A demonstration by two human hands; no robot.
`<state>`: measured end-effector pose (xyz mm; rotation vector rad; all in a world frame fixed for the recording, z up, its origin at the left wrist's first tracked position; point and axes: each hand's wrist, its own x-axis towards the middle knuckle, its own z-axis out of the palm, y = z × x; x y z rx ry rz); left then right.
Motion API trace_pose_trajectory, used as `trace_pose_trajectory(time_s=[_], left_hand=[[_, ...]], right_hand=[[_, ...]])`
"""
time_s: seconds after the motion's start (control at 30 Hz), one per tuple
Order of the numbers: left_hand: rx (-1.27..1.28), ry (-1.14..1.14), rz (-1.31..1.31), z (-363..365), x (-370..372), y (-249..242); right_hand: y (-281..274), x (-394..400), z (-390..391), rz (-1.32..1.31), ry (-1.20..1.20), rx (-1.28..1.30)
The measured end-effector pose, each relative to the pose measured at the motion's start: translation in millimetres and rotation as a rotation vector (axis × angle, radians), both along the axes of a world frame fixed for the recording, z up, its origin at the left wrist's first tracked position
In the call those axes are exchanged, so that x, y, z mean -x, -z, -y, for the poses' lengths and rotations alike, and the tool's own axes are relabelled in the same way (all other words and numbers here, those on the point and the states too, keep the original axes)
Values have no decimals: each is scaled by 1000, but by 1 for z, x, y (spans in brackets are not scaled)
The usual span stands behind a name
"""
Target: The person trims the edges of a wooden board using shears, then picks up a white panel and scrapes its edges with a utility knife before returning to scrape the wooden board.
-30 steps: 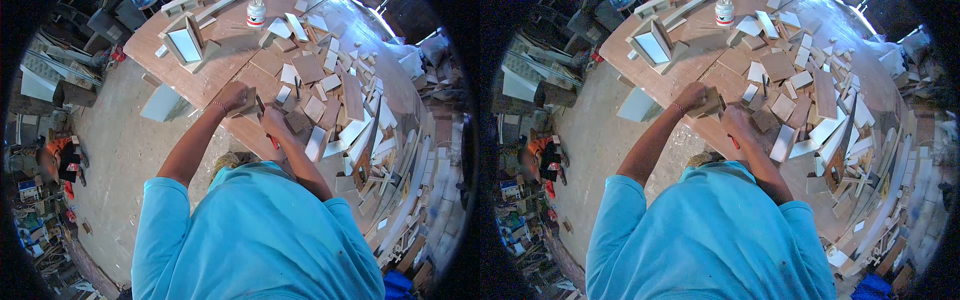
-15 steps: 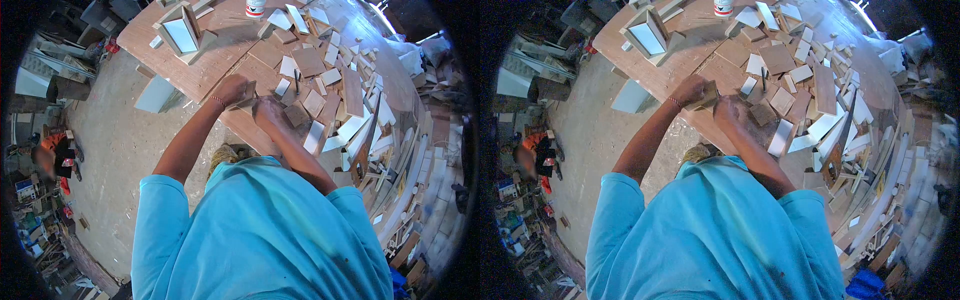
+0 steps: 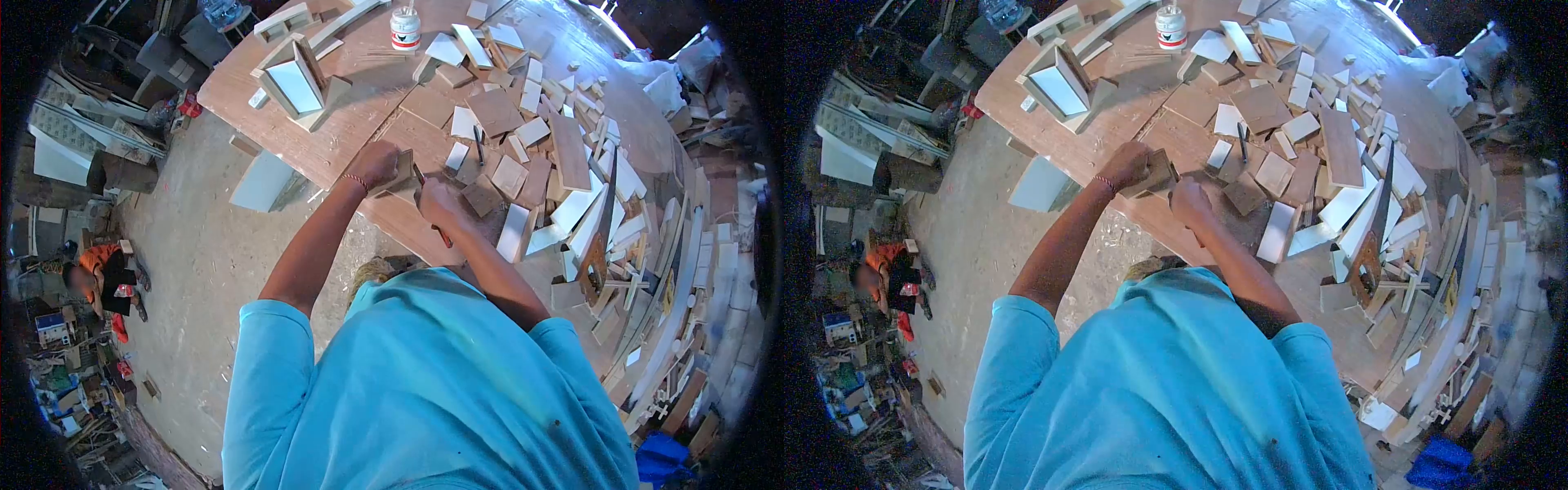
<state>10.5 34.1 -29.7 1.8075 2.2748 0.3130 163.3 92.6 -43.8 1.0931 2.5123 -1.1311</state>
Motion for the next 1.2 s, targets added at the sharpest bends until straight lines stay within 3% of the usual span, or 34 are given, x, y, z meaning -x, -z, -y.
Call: trace_pose_trajectory(time_s=[0.03,0.1,0.17,0.27,0.33,0.47,0.53,0.57,0.67,0.73,0.87,0.97,1.0,1.07,1.2], left_hand=[[2,-19,31,1,-2,-2],[-17,-15,5,3,-6,-6],[-37,-6,-20,4,-11,-11],[-9,24,-20,4,-14,-12],[-152,17,-50,5,-9,-5],[-117,13,-1,2,-4,-5],[-69,2,16,4,-3,-5],[-66,6,3,4,-3,-6],[-65,-8,-10,0,-2,-7],[-46,-3,22,0,-2,-9],[-14,-6,-47,0,-1,-10],[14,-31,-20,0,-6,-4],[-3,-27,7,1,-8,-5],[-24,-29,38,2,-9,-9],[-68,-17,49,3,-4,-14]], right_hand=[[7,1,3,-11,76,-74],[51,1,0,-88,32,-214],[60,1,-2,-165,-9,-352],[38,6,-6,-142,-55,-248],[34,18,-9,-103,-5,-99],[13,15,-20,13,-148,-131],[32,16,-26,12,-16,198],[40,15,-26,-1,-14,201],[32,4,-18,-97,-7,118],[-3,-6,-4,-119,25,87],[25,4,5,-80,177,-80],[33,11,6,-146,318,17],[41,13,5,-138,317,19],[63,17,-1,-147,96,-178],[84,21,-6,-285,56,-315]])
